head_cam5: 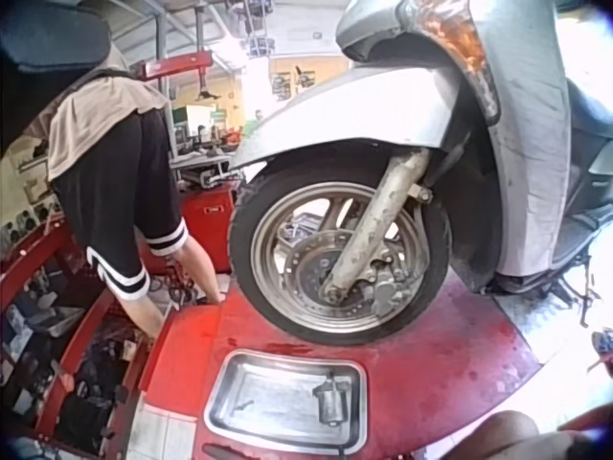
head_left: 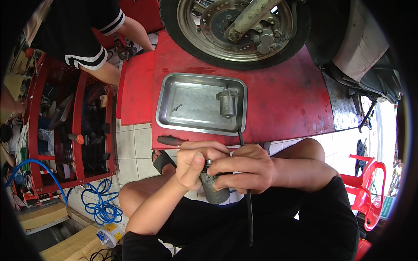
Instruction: The person sits on a low stool in a workshop and uses a screwdriver to disassemble a cylindrical motorcycle part, likely a starter motor. They remove internal components and place them into a metal tray, then continue to manipulate the housing and internal parts with the tool.
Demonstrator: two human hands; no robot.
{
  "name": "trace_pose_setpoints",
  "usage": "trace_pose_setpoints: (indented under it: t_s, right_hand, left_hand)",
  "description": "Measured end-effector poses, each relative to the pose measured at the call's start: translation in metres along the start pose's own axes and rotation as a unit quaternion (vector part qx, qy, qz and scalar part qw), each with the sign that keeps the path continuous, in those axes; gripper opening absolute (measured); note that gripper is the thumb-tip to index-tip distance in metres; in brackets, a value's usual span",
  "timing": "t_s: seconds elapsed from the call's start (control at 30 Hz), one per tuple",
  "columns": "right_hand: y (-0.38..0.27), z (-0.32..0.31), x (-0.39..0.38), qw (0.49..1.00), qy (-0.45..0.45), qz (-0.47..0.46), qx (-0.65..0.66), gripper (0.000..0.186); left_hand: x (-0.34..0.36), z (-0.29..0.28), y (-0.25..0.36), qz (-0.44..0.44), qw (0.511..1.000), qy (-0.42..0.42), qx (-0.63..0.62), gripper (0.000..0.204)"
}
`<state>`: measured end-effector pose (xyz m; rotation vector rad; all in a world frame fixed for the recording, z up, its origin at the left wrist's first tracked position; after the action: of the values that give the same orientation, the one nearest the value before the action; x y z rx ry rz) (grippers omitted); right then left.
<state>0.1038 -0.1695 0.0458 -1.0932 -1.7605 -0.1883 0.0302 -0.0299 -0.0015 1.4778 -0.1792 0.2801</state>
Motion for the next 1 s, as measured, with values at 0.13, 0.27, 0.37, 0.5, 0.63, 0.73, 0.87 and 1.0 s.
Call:
trace_pose_setpoints:
  t_s: [0.13,0.27,0.37,0.5,0.63,0.73,0.87,1.0]
  right_hand:
    - [-0.001,0.002,-0.003,1.000,0.010,-0.007,-0.002,0.016]
    - [-0.001,0.004,-0.005,1.000,0.018,-0.011,0.000,0.015]
    - [-0.002,0.005,-0.005,1.000,0.021,-0.012,0.001,0.014]
    - [-0.001,0.006,-0.007,0.999,0.027,-0.019,0.001,0.013]
    - [0.003,0.007,-0.008,0.999,0.027,-0.028,0.002,0.025]
    - [0.007,0.003,-0.002,1.000,0.025,-0.006,0.008,0.013]
    - [0.014,-0.003,0.008,0.997,0.029,0.073,0.011,0.016]
    - [0.016,-0.008,0.010,0.990,0.015,0.136,-0.039,0.015]
  left_hand:
    - [-0.001,0.002,0.002,-0.001,1.000,0.002,0.002,0.069]
    - [-0.001,0.002,0.004,0.001,1.000,0.000,-0.001,0.068]
    - [-0.002,0.002,0.005,-0.002,1.000,-0.002,0.000,0.068]
    - [-0.003,0.002,0.003,-0.003,1.000,0.003,-0.002,0.069]
    - [-0.001,0.004,0.003,-0.011,1.000,0.017,-0.002,0.069]
    - [0.002,0.001,0.002,-0.012,1.000,0.023,0.003,0.068]
    - [0.009,-0.008,0.002,0.005,0.996,0.065,0.066,0.064]
    - [0.015,-0.014,0.000,0.025,0.988,0.102,0.115,0.051]
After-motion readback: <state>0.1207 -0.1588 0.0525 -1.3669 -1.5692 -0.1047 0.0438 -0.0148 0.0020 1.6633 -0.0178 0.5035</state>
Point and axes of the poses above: each hand's wrist, its own x-axis towards the middle knuckle, its own z-axis out of the palm, y = z × x, the point moved 4 cm from there along x, towards the middle knuckle, and after that the axes turned 7 degrees about -z, right-handed, at the moved point
